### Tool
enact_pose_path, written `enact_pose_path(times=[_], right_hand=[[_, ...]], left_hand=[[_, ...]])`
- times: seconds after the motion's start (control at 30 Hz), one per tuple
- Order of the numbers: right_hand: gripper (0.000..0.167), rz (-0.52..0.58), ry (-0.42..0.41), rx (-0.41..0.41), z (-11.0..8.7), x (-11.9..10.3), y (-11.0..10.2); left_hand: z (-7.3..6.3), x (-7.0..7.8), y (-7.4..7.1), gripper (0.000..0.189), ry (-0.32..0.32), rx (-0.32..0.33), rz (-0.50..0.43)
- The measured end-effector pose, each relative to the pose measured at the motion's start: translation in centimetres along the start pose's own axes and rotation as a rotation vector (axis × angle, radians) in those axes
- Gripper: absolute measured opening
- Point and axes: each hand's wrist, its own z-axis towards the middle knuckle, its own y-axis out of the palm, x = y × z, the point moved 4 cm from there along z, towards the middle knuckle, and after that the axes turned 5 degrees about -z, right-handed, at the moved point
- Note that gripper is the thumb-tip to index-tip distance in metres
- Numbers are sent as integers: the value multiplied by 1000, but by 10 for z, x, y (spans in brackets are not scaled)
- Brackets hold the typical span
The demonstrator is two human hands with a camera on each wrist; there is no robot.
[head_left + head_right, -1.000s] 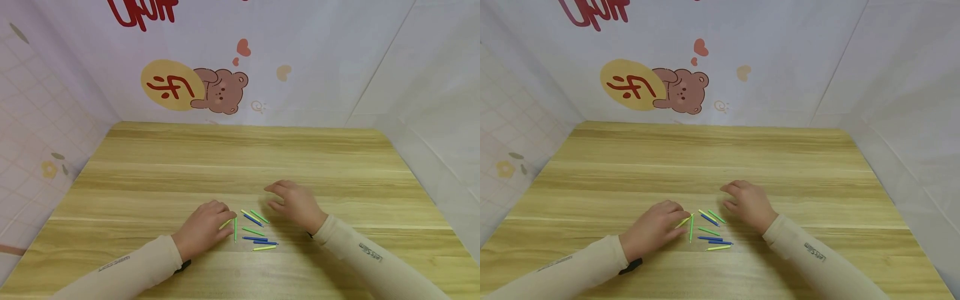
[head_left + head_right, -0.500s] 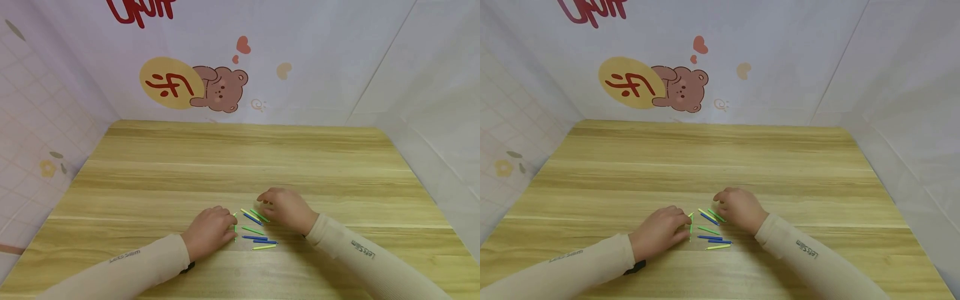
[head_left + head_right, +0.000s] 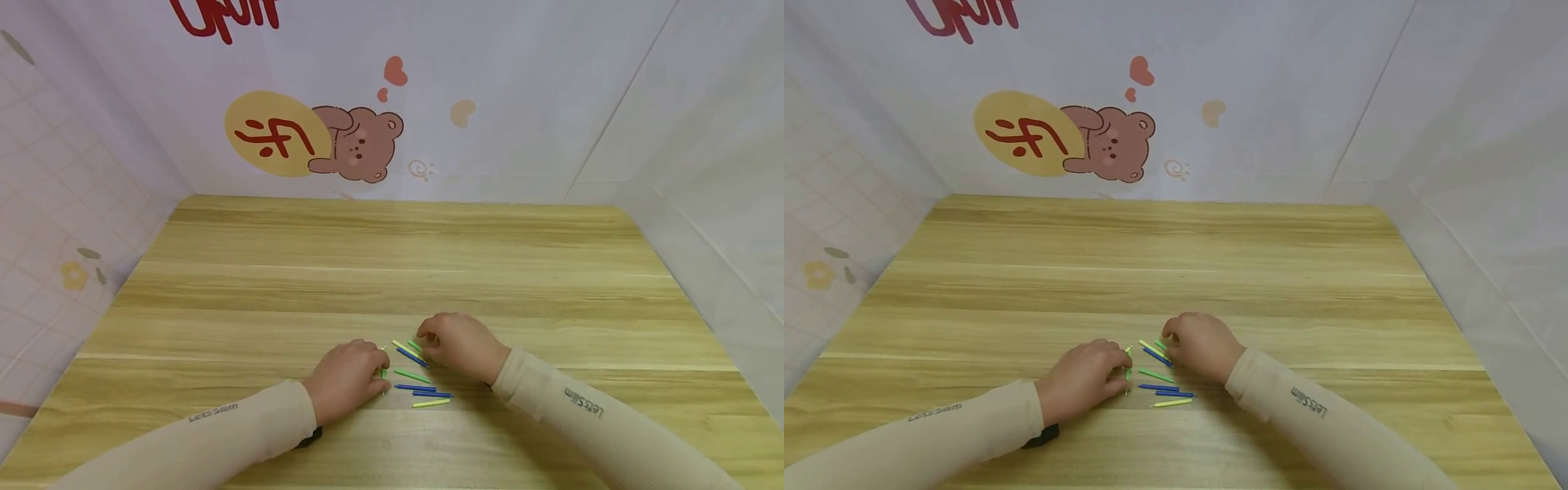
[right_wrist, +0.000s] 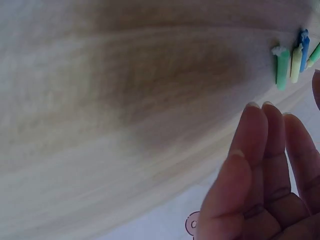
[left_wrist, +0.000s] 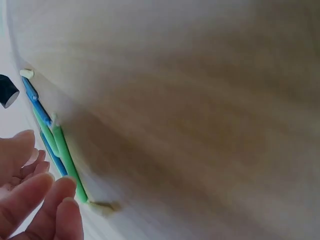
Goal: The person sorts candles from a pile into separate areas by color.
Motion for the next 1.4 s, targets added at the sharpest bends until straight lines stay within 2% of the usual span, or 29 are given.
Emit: enact_pose_path(times=[0.2, 0.57, 1.0, 1.4], right_hand=[[16, 21, 50, -52, 3, 1, 4], [15, 162, 109, -120, 6, 8, 12], [9, 266, 128, -155, 9, 12, 12], [9, 291, 138, -169, 9, 14, 13]], left_hand=[[1, -1, 1, 18, -99, -9, -82], [3, -4, 6, 17, -178, -25, -191], [1, -5, 6, 18, -208, -26, -273], [0, -4, 5, 19, -208, -29, -284]])
